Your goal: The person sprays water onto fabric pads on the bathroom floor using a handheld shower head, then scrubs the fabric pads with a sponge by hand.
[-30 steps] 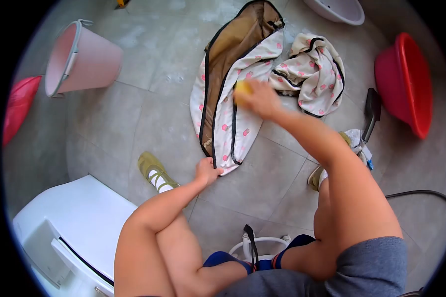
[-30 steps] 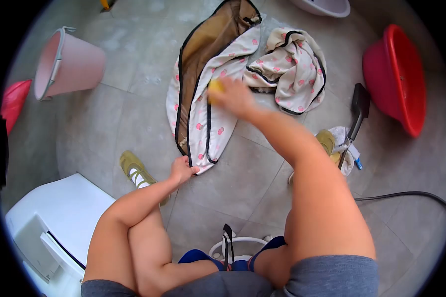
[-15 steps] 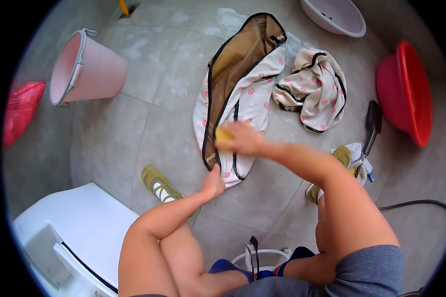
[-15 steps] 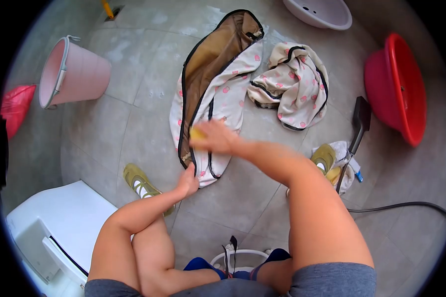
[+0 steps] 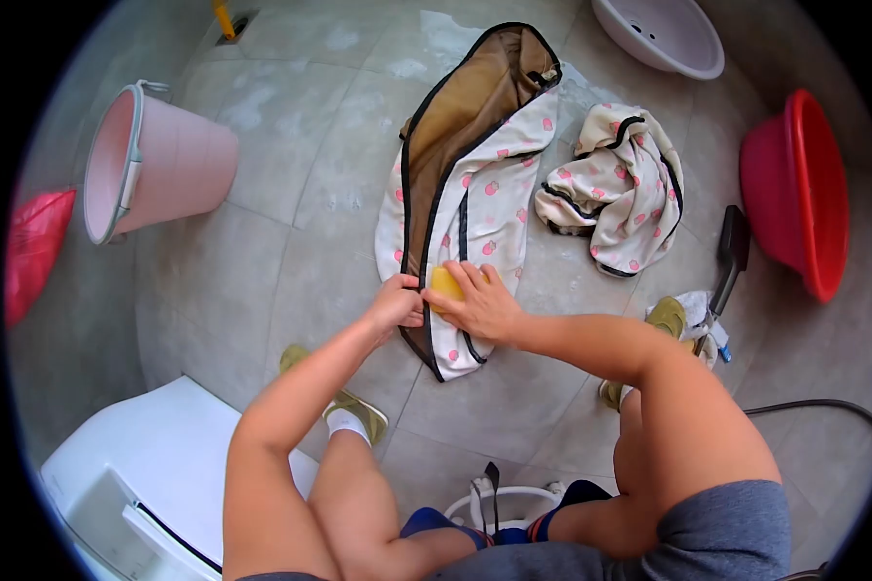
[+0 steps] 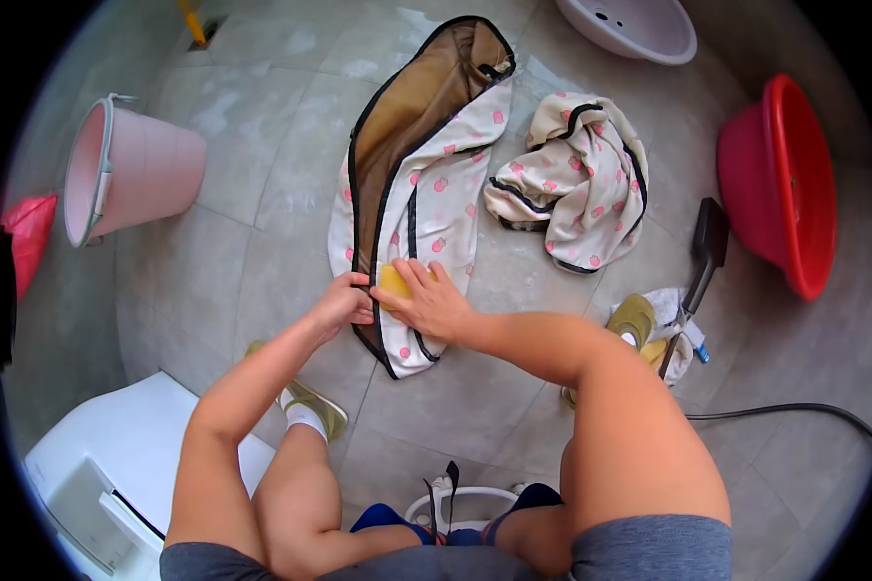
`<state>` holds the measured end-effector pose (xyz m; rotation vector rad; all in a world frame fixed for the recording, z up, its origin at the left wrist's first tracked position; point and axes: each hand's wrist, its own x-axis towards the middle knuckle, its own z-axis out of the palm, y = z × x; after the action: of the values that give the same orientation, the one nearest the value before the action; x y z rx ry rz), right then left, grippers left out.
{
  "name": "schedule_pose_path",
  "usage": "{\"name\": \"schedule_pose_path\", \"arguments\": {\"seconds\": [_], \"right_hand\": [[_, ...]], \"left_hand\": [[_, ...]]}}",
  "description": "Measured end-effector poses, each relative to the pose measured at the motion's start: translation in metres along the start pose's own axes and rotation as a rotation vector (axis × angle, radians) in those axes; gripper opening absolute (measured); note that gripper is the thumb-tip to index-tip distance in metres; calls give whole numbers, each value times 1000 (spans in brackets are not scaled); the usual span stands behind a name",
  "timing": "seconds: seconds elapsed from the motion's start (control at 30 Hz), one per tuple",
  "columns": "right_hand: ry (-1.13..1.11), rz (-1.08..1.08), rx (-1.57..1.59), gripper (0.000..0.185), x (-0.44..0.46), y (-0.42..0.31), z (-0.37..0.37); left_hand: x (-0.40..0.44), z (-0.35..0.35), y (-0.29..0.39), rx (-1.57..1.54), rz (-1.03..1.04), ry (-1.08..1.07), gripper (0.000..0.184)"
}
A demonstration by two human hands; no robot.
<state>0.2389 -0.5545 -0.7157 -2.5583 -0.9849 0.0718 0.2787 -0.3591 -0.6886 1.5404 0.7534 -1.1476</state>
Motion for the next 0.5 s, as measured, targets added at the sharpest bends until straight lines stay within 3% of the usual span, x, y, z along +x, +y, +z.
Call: {"name": "schedule_pose_path", "arguments": {"seconds": [0.1, 0.17, 0.23, 0.3, 0.37, 0.43, 0.5], "right_hand": [[-54, -10, -30, 44, -8, 2, -2], [-129, -37, -22, 44, -9, 5, -1], [-123, -126, -30, 42, -16, 4, 3], [-128, -204, -34, 41, -30, -7, 13], [-152, -262, 61, 40, -42, -25, 9], [-194, -348, 100, 42, -59, -39, 14], [-154, -474, 83, 42, -76, -48, 20]], "left_hand": [[29, 8, 31, 922, 204, -10, 28], [34, 16, 73, 1178, 453, 253, 35], [75, 23, 104, 848, 777, 376, 51], [88, 54, 146, 616, 741, 317, 65], [102, 87, 158, 520, 750, 374, 66], [124, 112, 173, 397, 605, 116, 57], [100, 135, 182, 532, 620, -9, 50]]}}
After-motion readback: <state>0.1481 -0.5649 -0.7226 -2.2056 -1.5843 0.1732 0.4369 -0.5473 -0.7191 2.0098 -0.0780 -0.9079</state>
